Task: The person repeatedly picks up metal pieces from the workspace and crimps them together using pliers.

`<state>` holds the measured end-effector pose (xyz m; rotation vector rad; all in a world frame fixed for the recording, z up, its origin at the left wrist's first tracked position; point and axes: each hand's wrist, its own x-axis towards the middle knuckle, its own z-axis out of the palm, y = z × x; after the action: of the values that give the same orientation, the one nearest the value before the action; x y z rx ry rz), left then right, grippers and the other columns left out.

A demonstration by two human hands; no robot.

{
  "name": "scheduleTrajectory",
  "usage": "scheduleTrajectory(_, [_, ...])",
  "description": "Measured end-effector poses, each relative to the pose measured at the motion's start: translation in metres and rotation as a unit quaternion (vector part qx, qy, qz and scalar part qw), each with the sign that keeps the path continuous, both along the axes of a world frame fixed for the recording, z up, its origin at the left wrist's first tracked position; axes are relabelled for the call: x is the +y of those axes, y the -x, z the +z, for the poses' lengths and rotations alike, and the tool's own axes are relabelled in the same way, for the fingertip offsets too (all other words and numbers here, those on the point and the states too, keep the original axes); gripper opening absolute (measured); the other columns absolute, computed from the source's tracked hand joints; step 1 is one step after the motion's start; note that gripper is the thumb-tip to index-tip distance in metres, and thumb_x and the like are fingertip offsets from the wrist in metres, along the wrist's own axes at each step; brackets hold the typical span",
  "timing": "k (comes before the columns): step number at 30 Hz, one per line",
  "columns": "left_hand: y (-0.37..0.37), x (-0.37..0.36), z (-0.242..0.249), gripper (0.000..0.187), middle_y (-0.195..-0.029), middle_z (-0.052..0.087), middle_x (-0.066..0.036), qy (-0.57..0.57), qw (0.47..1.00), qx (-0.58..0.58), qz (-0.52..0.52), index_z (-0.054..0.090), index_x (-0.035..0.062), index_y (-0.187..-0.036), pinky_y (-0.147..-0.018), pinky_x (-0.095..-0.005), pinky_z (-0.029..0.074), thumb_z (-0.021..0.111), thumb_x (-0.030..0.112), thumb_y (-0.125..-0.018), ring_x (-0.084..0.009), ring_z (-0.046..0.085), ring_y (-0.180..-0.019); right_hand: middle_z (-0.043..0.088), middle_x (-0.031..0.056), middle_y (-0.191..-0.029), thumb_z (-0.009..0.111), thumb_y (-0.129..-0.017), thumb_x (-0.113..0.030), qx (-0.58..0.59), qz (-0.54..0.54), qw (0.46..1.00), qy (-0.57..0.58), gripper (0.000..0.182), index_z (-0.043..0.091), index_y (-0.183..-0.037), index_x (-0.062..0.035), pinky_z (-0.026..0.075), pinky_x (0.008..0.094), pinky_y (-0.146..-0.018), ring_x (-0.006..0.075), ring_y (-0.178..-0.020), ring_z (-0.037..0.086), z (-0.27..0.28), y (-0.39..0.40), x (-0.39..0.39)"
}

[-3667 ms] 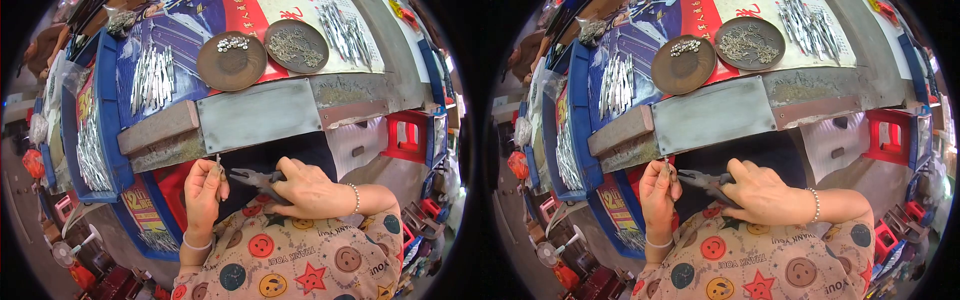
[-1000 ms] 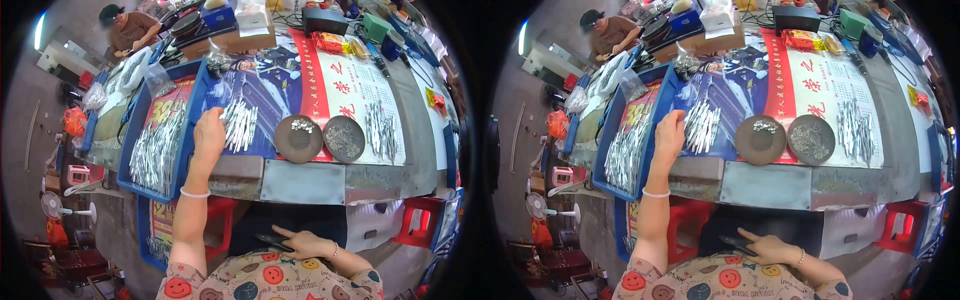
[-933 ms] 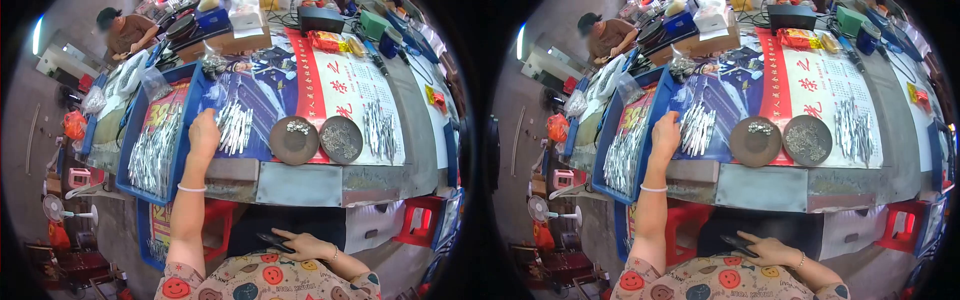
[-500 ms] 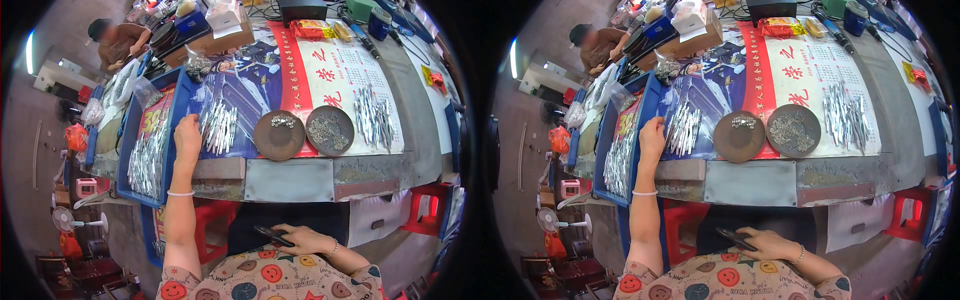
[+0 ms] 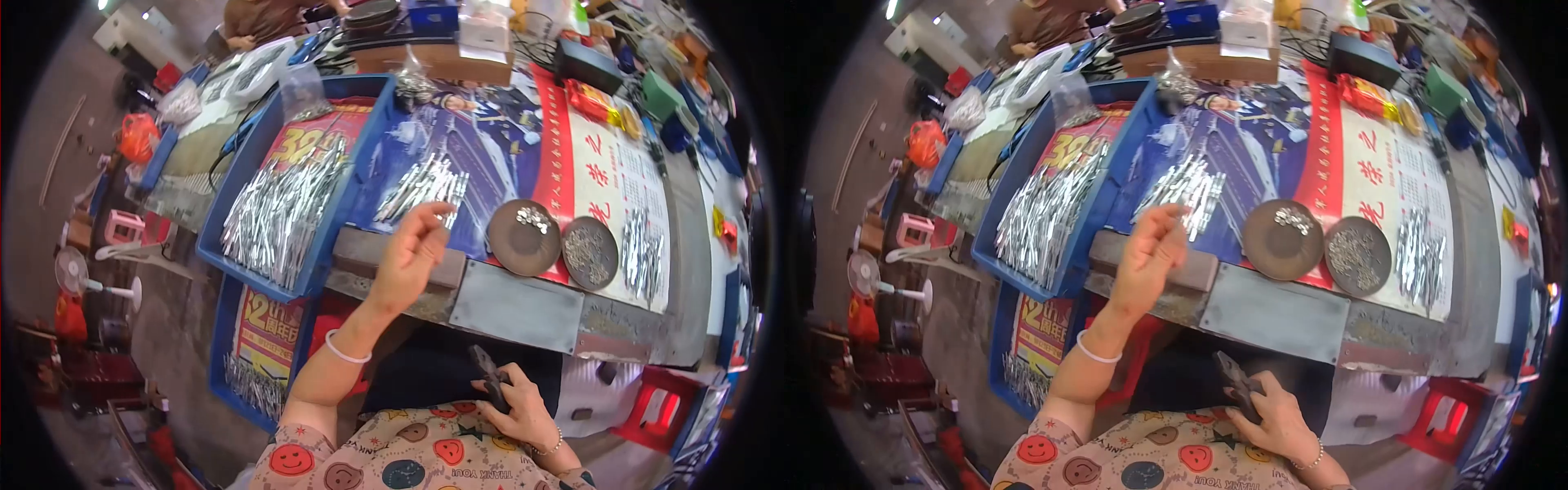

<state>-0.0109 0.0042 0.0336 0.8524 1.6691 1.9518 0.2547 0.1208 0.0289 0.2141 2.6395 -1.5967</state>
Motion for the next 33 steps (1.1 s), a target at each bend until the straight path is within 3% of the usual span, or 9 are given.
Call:
scheduleTrajectory(7, [-0.012,-0.011,-0.008,0.024,-0.098,0.060,-0.004,-0.017,1.000,0.014,-0.012,0.057,-0.0024,-0.120,-0.084,-0.0242,0.047,0.049,0.013,-0.103,-0.0096,0.058,-0.089,0.060,0.0163,-0.099,0.080,-0.071,-0.014,0.095,-0.009,0.993,-0.064,0.038,0.073,-0.106,-0.0009,0.051,0.0350,-0.069,0.0285,-0.080,0.063,0.027,0.033,0.002])
scheduleTrajectory(10, [-0.009,-0.013,-0.012,0.022,-0.097,0.060,-0.004,-0.025,0.999,0.038,-0.030,0.059,-0.0025,-0.116,-0.083,-0.0243,0.047,0.050,0.013,-0.103,-0.0100,0.058,-0.089,0.058,0.0157,-0.102,0.079,-0.072,-0.013,0.128,-0.029,0.987,-0.096,0.039,0.072,-0.108,-0.0017,0.051,0.0355,-0.069,0.0286,-0.081,0.063,0.041,0.048,0.003])
scheduleTrajectory(14, [-0.007,-0.012,-0.018,0.018,-0.090,0.064,-0.007,-0.057,0.994,0.092,-0.006,0.063,-0.0020,-0.111,-0.071,-0.0254,0.050,0.056,0.011,-0.100,-0.0122,0.061,-0.076,0.053,0.0171,-0.110,0.080,-0.072,-0.011,0.140,-0.057,0.970,-0.189,0.041,0.071,-0.111,-0.0003,0.051,0.0372,-0.072,0.0301,-0.084,0.063,0.058,0.065,0.002])
scheduleTrajectory(18, [-0.013,-0.012,-0.010,0.015,-0.088,0.063,-0.007,-0.108,0.991,0.073,-0.006,0.063,-0.0014,-0.108,-0.077,-0.0250,0.050,0.057,0.010,-0.099,-0.0124,0.061,-0.080,0.053,0.0192,-0.112,0.081,-0.075,-0.013,0.145,-0.045,0.968,-0.201,0.035,0.068,-0.103,0.0029,0.052,0.0389,-0.073,0.0323,-0.084,0.062,0.062,0.080,0.005])
scheduleTrajectory(19, [-0.012,-0.011,-0.012,0.015,-0.090,0.064,-0.007,-0.122,0.990,0.071,-0.010,0.063,-0.0011,-0.109,-0.076,-0.0244,0.050,0.058,0.008,-0.098,-0.0120,0.062,-0.080,0.054,0.0199,-0.110,0.081,-0.075,-0.014,0.153,-0.046,0.963,-0.216,0.029,0.066,-0.093,0.0037,0.051,0.0387,-0.069,0.0322,-0.080,0.062,0.063,0.083,0.004])
scheduleTrajectory(25, [-0.009,-0.007,-0.035,0.014,-0.095,0.063,-0.009,-0.168,0.985,0.026,-0.043,0.061,-0.0007,-0.108,-0.075,-0.0243,0.051,0.061,0.008,-0.097,-0.0124,0.063,-0.083,0.055,0.0185,-0.103,0.084,-0.073,-0.018,0.111,-0.023,0.955,-0.276,0.031,0.063,-0.082,0.0034,0.050,0.0390,-0.059,0.0299,-0.072,0.061,0.056,0.101,0.011])
scheduleTrajectory(30, [-0.008,-0.007,-0.041,0.014,-0.094,0.062,-0.009,-0.173,0.981,0.054,-0.075,0.060,-0.0010,-0.104,-0.072,-0.0261,0.050,0.061,0.011,-0.097,-0.0137,0.061,-0.080,0.054,0.0127,-0.101,0.086,-0.063,-0.020,0.235,-0.020,0.910,-0.341,0.032,0.069,-0.086,-0.0055,0.049,0.0341,-0.058,0.0263,-0.075,0.061,0.103,0.100,0.018])
scheduleTrajectory(33, [-0.006,-0.009,-0.038,0.014,-0.093,0.063,-0.010,-0.139,0.984,0.095,-0.056,0.060,-0.0005,-0.104,-0.070,-0.0265,0.050,0.061,0.011,-0.097,-0.0139,0.060,-0.078,0.054,0.0124,-0.101,0.082,-0.066,-0.015,0.099,0.037,0.921,-0.376,0.031,0.070,-0.093,-0.0032,0.051,0.0357,-0.063,0.0278,-0.078,0.061,0.099,0.115,0.015])
